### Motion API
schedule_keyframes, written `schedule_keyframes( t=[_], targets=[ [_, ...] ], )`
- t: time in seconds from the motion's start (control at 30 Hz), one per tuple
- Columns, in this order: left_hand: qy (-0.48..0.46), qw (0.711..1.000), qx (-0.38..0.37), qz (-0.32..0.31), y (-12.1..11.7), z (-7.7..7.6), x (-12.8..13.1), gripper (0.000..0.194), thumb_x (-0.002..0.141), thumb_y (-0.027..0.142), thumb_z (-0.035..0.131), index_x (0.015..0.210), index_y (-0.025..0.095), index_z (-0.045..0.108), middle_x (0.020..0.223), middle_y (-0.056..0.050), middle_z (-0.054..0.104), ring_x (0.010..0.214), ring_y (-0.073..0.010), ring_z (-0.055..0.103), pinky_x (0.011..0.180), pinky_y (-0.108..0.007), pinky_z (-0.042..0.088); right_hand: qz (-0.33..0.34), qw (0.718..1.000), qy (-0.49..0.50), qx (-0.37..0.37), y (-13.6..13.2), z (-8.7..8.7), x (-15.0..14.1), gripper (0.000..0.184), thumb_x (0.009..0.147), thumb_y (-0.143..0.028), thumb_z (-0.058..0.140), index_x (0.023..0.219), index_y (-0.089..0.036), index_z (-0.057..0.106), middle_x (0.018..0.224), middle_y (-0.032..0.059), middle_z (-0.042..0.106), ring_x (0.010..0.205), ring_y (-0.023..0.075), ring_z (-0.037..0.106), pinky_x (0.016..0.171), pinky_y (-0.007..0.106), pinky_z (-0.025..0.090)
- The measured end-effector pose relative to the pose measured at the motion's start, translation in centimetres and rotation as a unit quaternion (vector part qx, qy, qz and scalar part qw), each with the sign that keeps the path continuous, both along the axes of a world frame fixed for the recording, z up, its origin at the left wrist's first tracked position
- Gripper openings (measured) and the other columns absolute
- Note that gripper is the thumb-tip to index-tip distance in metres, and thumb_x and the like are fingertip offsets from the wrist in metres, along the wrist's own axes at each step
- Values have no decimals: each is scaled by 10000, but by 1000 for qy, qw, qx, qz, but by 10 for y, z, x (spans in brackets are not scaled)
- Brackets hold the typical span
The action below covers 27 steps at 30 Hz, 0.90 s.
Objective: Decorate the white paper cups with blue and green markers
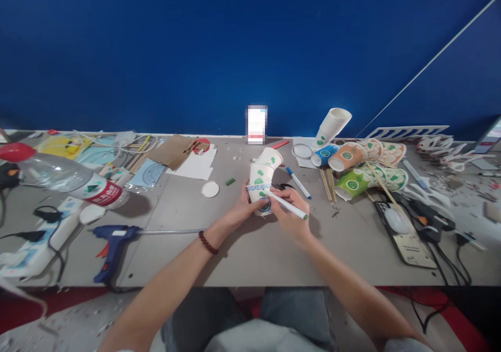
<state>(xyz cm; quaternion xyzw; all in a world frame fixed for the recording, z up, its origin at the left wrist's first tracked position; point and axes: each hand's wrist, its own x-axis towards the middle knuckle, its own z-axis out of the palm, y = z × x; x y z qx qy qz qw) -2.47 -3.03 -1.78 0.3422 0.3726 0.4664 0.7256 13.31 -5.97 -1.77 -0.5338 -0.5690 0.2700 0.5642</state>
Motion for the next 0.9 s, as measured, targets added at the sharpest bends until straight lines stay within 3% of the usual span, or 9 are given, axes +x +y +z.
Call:
schedule_keyframes(
  t=[0.9],
  targets=[
    [-3, 1000, 0, 3, 3, -10, 0, 1065, 677, 178, 939, 1551, 324, 349, 1327, -111, 697, 1227, -278, 668, 1134, -499, 459, 14, 998, 56, -29, 1, 1, 2, 148, 822, -358, 760, 848, -248, 665, 1041, 112, 843, 813, 289, 827, 692, 407, 680]
  ],
)
